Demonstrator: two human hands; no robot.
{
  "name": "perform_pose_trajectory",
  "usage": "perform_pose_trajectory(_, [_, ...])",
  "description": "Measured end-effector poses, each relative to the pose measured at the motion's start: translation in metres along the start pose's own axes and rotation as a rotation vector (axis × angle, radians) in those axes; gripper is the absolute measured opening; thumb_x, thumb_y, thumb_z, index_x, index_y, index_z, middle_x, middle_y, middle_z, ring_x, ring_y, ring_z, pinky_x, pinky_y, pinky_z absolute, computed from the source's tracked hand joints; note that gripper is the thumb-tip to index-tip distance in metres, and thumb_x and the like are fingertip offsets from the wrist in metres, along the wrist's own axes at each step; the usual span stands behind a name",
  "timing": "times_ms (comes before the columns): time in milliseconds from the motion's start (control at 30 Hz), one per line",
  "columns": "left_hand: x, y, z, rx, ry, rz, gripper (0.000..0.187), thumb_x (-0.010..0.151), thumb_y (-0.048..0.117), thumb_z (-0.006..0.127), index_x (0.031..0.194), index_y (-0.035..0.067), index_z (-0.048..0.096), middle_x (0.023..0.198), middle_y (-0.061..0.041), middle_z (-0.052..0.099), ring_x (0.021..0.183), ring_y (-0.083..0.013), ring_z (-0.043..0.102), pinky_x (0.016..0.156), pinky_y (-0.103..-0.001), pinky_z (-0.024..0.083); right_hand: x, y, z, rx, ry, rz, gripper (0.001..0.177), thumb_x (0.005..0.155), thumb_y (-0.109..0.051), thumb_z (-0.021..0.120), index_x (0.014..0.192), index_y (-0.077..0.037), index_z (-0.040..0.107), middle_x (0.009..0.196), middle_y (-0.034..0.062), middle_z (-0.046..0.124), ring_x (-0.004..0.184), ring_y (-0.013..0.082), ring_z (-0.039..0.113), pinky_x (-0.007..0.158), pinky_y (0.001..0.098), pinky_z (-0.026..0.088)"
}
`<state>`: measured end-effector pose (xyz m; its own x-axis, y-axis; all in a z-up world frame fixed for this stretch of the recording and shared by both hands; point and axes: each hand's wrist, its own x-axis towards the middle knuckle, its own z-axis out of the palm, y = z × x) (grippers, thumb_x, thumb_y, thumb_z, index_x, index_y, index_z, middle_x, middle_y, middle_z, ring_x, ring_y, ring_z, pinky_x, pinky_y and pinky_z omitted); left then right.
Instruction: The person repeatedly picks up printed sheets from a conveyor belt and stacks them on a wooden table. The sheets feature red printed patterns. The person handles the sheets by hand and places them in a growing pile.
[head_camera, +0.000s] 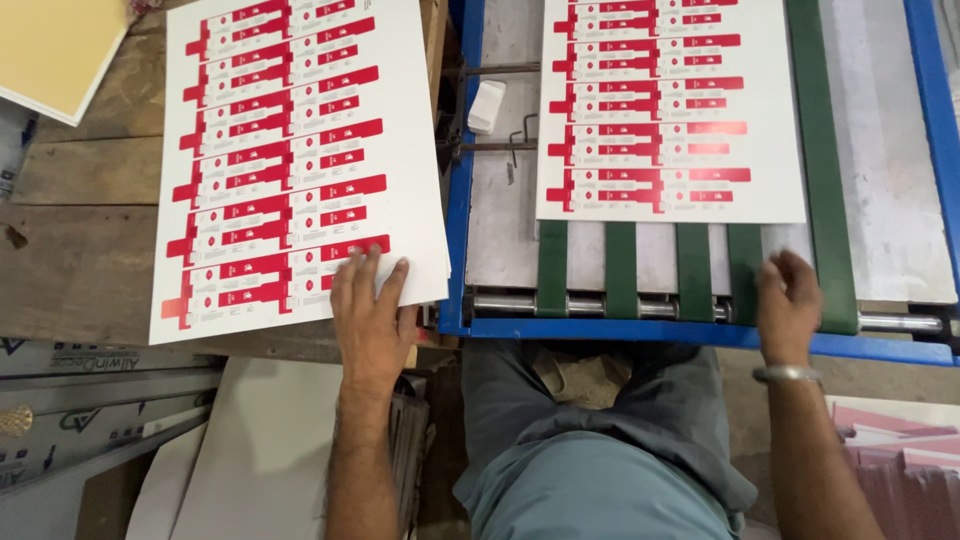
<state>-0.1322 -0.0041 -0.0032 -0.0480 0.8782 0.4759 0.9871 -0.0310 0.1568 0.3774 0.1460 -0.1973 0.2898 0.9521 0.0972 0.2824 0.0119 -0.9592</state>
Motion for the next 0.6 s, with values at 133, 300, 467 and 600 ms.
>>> perform_pose_trajectory(133, [0.005,-0.005,-0.008,-0.018,-0.118,-0.021,0.053,0.082,0.014,0.078,0.133,0.007,0.065,0.14,-0.022,0.061,0.138,-0.0365,0.052,0.118,-0.054,0.035,0.072,-0.007,0.06,-0.608,-0.112,-0.509,0.067,0.109,-0.031,0.067,0.159,0.006,0.042,0.16,0.0341,0.04,0.148,0.0503,0.037,0.123,0.0581,0.033])
perform_pose_trajectory(300, [0.01,-0.005,-0.016,0.004,-0.179,-0.018,0.056,0.081,0.016,0.076,0.135,0.007,0.062,0.141,-0.022,0.06,0.137,-0.0368,0.052,0.117,-0.054,0.034,0.151,-0.021,0.141,-0.996,-0.35,-0.342,0.077,0.1,-0.053,0.053,0.158,-0.004,0.041,0.163,0.026,0.033,0.149,0.05,0.024,0.116,0.0667,0.019])
perform_pose_trajectory(467, [0.011,-0.014,-0.022,-0.038,-0.207,0.003,0.051,0.084,0.017,0.073,0.134,0.007,0.064,0.135,-0.019,0.064,0.132,-0.0352,0.056,0.114,-0.052,0.039,0.201,-0.005,0.15,-0.865,-0.555,-0.348,0.072,0.099,-0.054,0.051,0.155,-0.009,0.046,0.165,0.0201,0.039,0.153,0.042,0.027,0.125,0.0584,0.02])
perform_pose_trajectory(600, [0.023,-0.038,-0.033,-0.365,-0.118,-0.226,0.038,0.093,0.017,0.066,0.13,0.011,0.07,0.129,-0.013,0.072,0.123,-0.0283,0.065,0.104,-0.042,0.052,0.181,-0.025,0.122,-0.344,-0.359,-0.315,0.072,0.105,-0.049,0.059,0.157,-0.003,0.041,0.157,0.0288,0.043,0.146,0.042,0.036,0.119,0.0507,0.031])
